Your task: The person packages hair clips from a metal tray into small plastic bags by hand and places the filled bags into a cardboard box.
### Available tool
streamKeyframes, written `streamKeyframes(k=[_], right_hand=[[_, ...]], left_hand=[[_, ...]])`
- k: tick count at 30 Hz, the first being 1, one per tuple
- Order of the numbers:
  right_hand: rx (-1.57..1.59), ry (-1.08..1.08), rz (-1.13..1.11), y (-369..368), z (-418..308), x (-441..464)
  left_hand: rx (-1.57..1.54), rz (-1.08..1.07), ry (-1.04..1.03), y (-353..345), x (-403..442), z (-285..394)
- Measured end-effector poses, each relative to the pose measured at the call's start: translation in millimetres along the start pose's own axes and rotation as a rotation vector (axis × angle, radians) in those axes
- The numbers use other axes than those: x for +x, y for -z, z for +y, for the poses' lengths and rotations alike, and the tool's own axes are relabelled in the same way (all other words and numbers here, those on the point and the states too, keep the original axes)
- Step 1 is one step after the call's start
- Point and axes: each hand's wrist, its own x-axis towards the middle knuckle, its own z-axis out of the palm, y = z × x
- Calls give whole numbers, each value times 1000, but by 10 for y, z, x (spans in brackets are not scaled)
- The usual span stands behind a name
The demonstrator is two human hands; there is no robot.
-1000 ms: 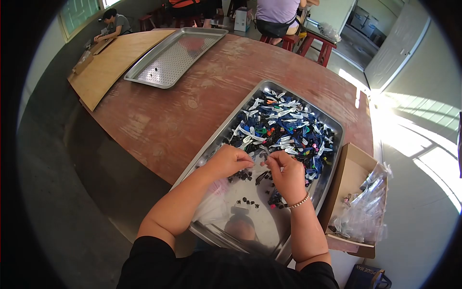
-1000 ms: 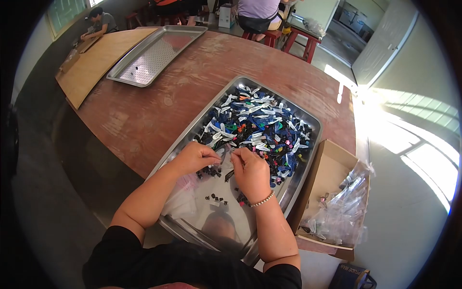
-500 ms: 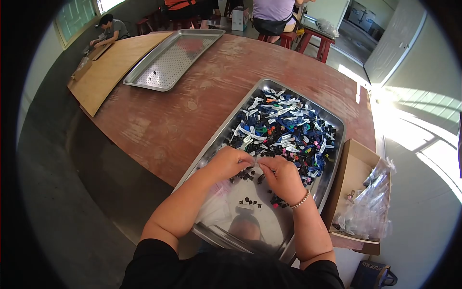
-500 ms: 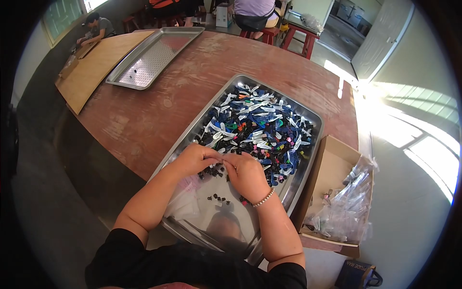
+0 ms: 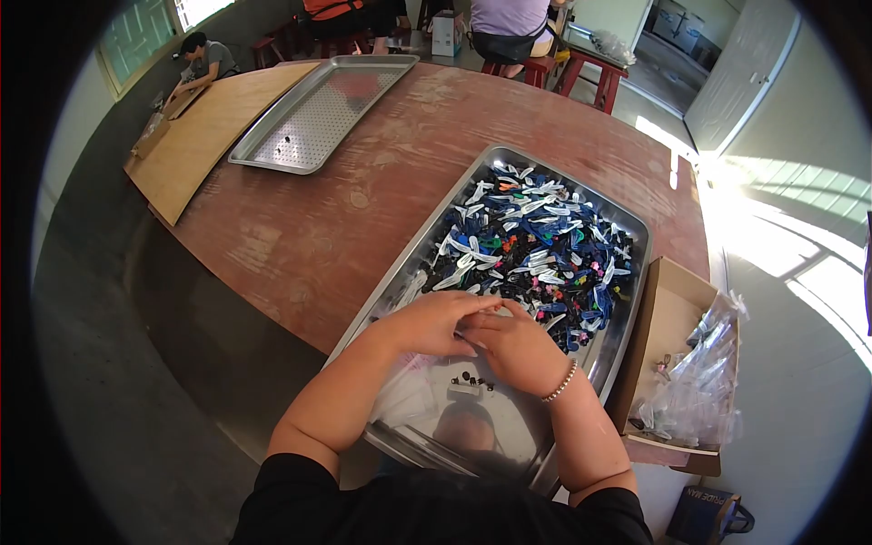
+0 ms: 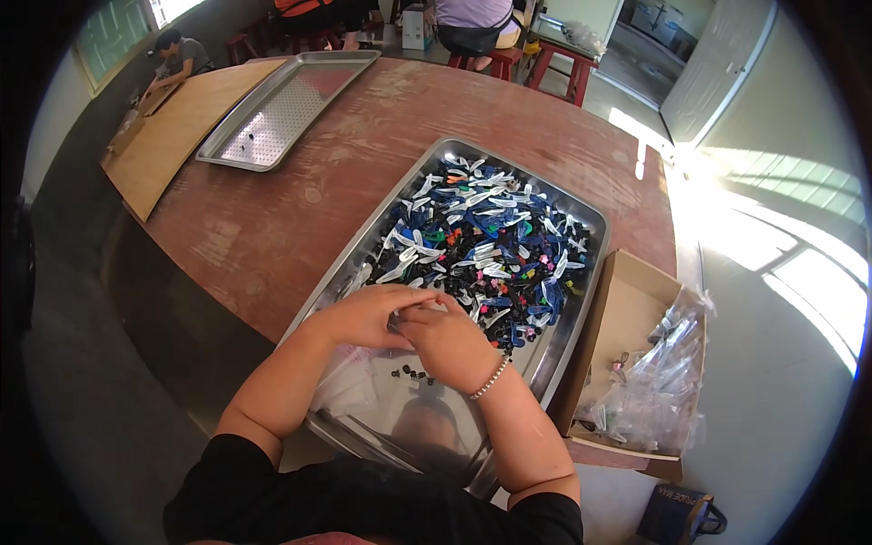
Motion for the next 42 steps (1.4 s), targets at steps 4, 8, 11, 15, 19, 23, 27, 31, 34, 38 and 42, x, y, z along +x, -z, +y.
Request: streamKeyframes(k=[4, 8, 11, 15, 19, 23, 27, 31, 34, 38, 42], right_hand=[[56, 14, 10, -22, -41, 1], [83, 56, 101, -28, -45, 13], [96, 25, 134, -27, -106, 11], [62, -64, -3, -51, -120, 26], [57, 26, 27, -47, -103, 1], [71, 13, 22, -41, -132, -3], [88, 34, 16, -15, -104, -6], [103, 43, -6, 20, -56, 1], [157, -33, 179, 103, 3, 16], [199, -174, 500, 42, 245, 28], [277, -392, 357, -12, 280, 49]], left_hand=[[-129, -184, 148, -23, 8, -81], [-101, -128, 114, 4, -4, -64], [-45, -58, 17, 2, -10, -92], [-20, -66, 16, -15, -18, -132], [-43, -155, 73, 21, 2, -24], [-49, -107, 33, 22, -28, -32], [-123, -111, 31, 21, -8, -33], [-69, -74, 99, 35, -6, -75], [0, 53, 89, 69, -11, -187], [-88, 293, 392, 193, -36, -218], [-103, 434, 443, 206, -12, -254]])
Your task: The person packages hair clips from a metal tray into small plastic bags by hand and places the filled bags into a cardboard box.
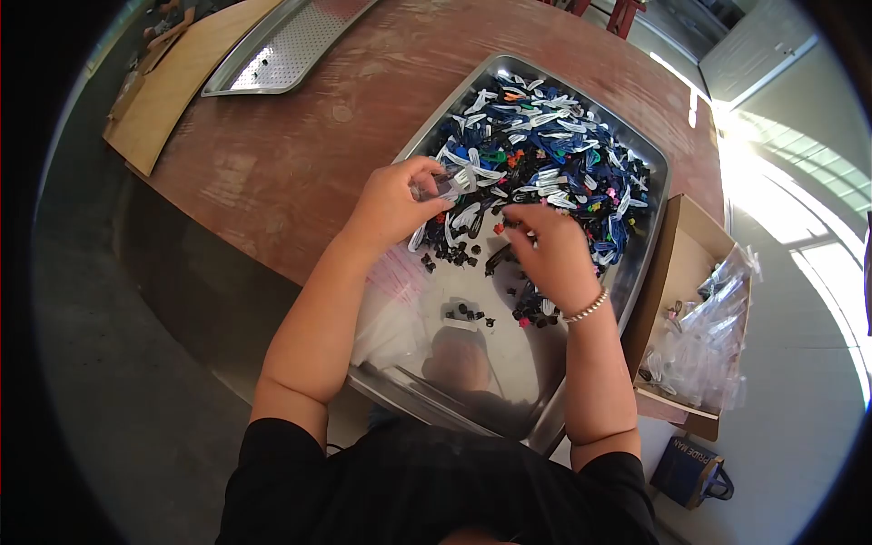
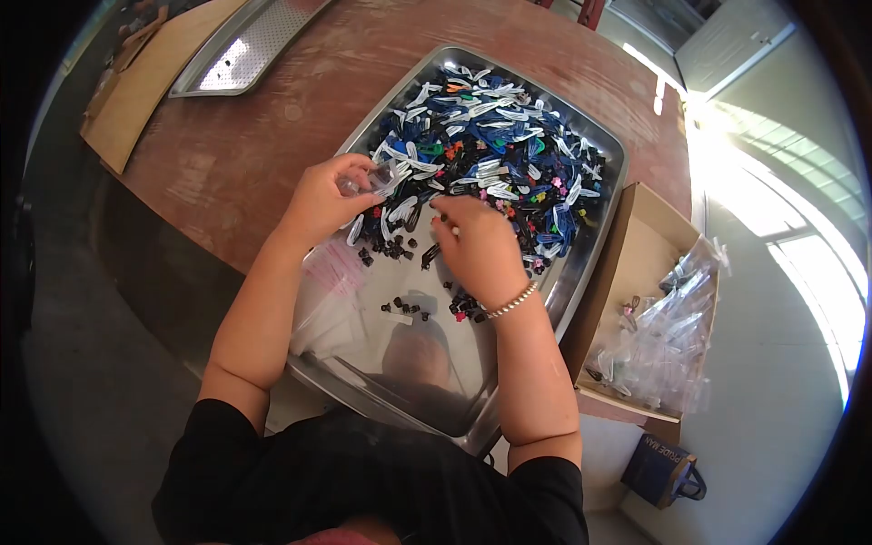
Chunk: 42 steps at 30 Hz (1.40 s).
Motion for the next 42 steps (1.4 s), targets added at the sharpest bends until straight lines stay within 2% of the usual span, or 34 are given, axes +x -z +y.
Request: streamKeyframes(k=[1, 2, 3, 5, 6, 10, 14, 20, 23, 25, 26, 27, 29, 33, 35, 37, 39, 42], right_hand=[[12, -122, -145, -35, -31, -12], [-32, -8, -150, -156, 36, -48], [-32, -10, -153, -220, 9, -77], [-238, 88, -233, -337, -52, -116], [-266, 60, -291, -397, -32, -123], [-244, -17, -286, -571, -64, -124], [-224, 19, -288, -696, 56, -106], [-181, 90, -195, -495, 137, -56], [64, -43, 69, -213, 43, 18], [219, -130, 171, -96, 13, 32], [324, -167, 176, -67, -1, 30], [324, -172, 178, -54, -38, 28], [213, -42, 139, -64, -110, 20], [207, -63, -37, -95, -139, -20], [226, -70, -32, -113, -113, -23], [157, 151, 115, -117, -61, 3], [236, 68, 133, -95, -59, -3], [232, -138, 155, -25, 11, 23]], left_hand=[[-4, 7, 42, 7, -3, 19], [-6, 7, 42, -3, 3, -5], [0, 1, 6, -20, 11, -41], [3, -1, -26, -25, 11, -81], [14, -20, -19, -30, 8, -72], [42, -54, -38, -42, 9, -97], [45, -35, -79, -58, 6, -143], [32, -25, -80, -75, 5, -145], [70, -44, -32, -76, -1, -109], [191, -30, -165, -99, -18, -114], [191, -30, -163, -121, -32, -117], [217, -35, -222, -154, -49, -116], [242, -48, -285, -212, -74, -103], [245, -106, -362, -281, -90, -98], [254, -85, -464, -301, -88, -115], [213, -109, -401, -291, -96, -89], [171, -132, -337, -261, -99, -39], [-62, -140, -120, -198, -76, 8]])
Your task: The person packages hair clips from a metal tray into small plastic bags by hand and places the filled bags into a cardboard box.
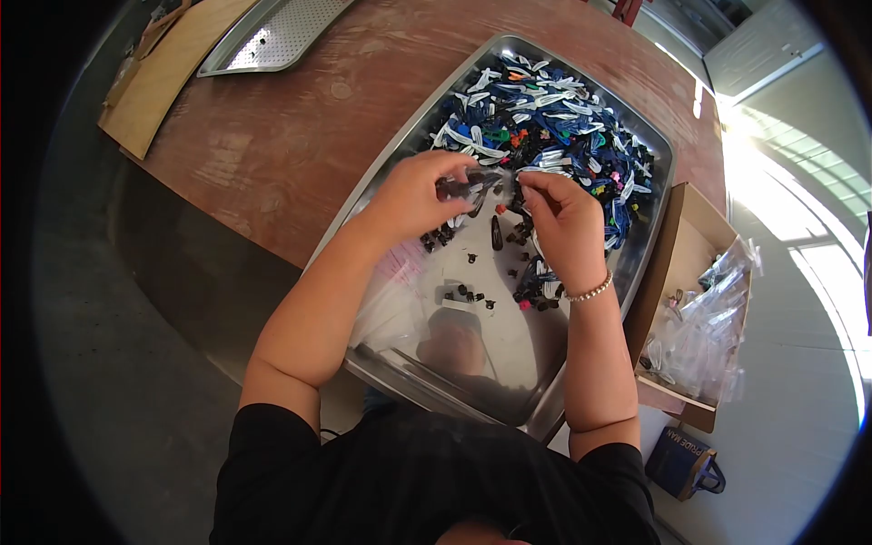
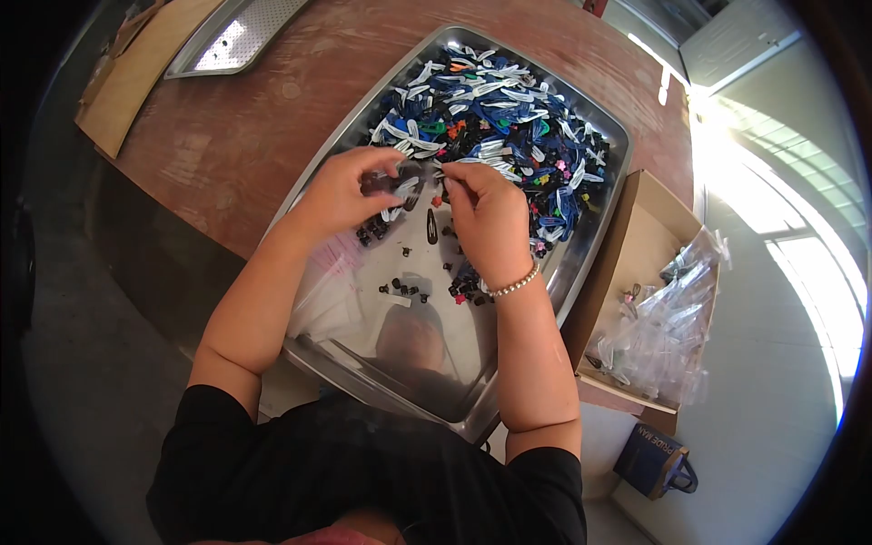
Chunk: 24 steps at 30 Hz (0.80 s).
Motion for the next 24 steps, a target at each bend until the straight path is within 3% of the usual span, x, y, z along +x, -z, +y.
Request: streamKeyframes(k=[1, 3, 4, 8, 13, 16, 18, 24], right_hand=[[0, -3, -1, 15, 56, 7], [-373, 60, -201, 24, 131, 13], [-404, 33, -325, -5, 181, 7], [-707, 34, -321, -246, 139, -116], [-609, 20, -331, -434, 342, -105], [-557, 46, -244, -516, 382, -76], [-368, 92, -45, -582, 444, -11], [-587, 17, -105, -635, 346, -4]], left_hand=[[-1, -2, 2, 11, 11, -34], [-114, 118, 38, 39, 34, -102], [-151, 123, 96, 60, 41, -110], [-64, 144, 104, 94, 49, -128], [-53, 143, 73, 73, 30, -96], [-42, 135, 55, 84, 32, -84], [-27, 135, 69, 95, 21, -38], [-24, 147, 27, 89, 18, -41]])
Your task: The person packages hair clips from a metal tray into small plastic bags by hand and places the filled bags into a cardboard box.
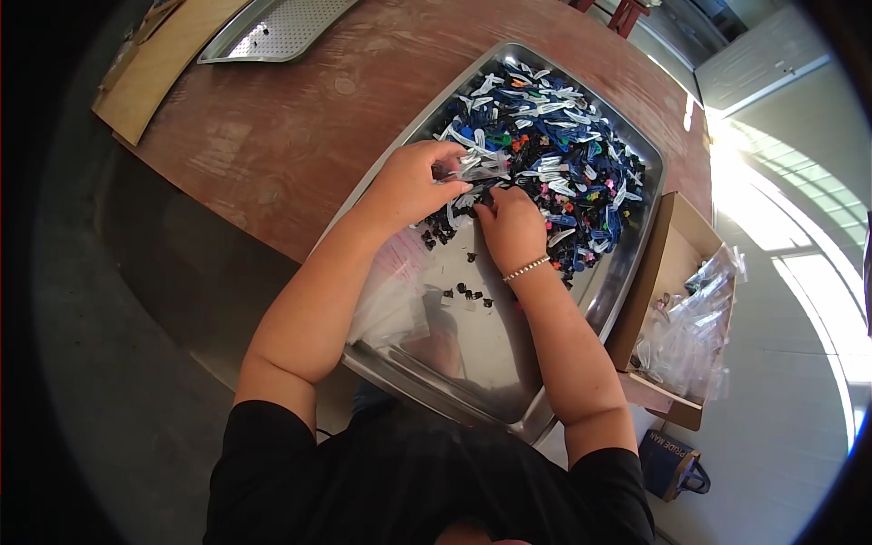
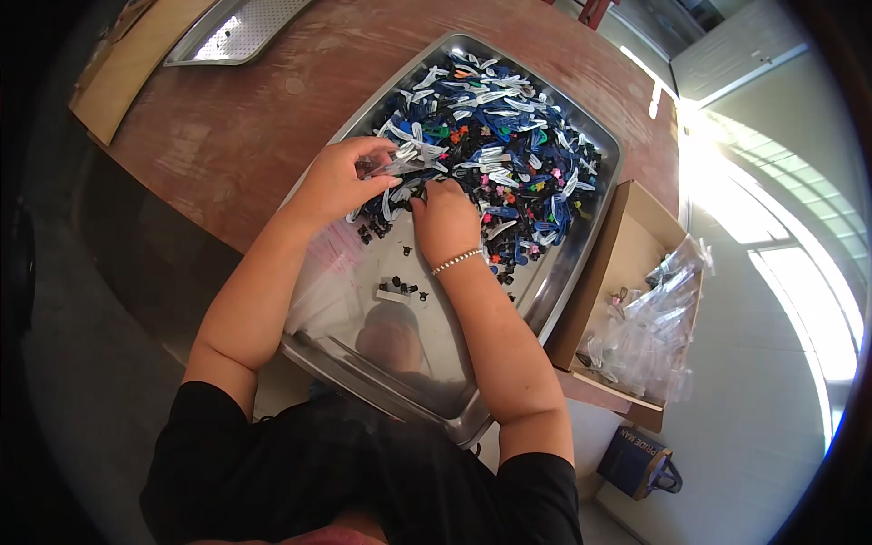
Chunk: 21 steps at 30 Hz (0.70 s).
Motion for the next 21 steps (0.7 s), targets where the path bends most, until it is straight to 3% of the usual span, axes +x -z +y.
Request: streamKeyframes(k=[4, 6, 13, 16, 19, 21], right_hand=[[-38, 11, 79, -44, -22, -16], [152, -6, 86, -71, 6, 4], [293, 9, 118, 22, 92, 60], [640, -182, 294, 368, -23, 86], [920, -17, 408, 518, -31, 55], [932, 62, 384, 575, -55, 24]], left_hand=[[19, -3, -27, -6, -1, -11], [34, -8, -9, 5, -10, 16], [77, 29, -32, 32, -6, 32], [97, 43, -57, 15, 7, -36], [119, 34, -115, -18, -11, -63], [135, 11, -134, -41, -25, -54]])
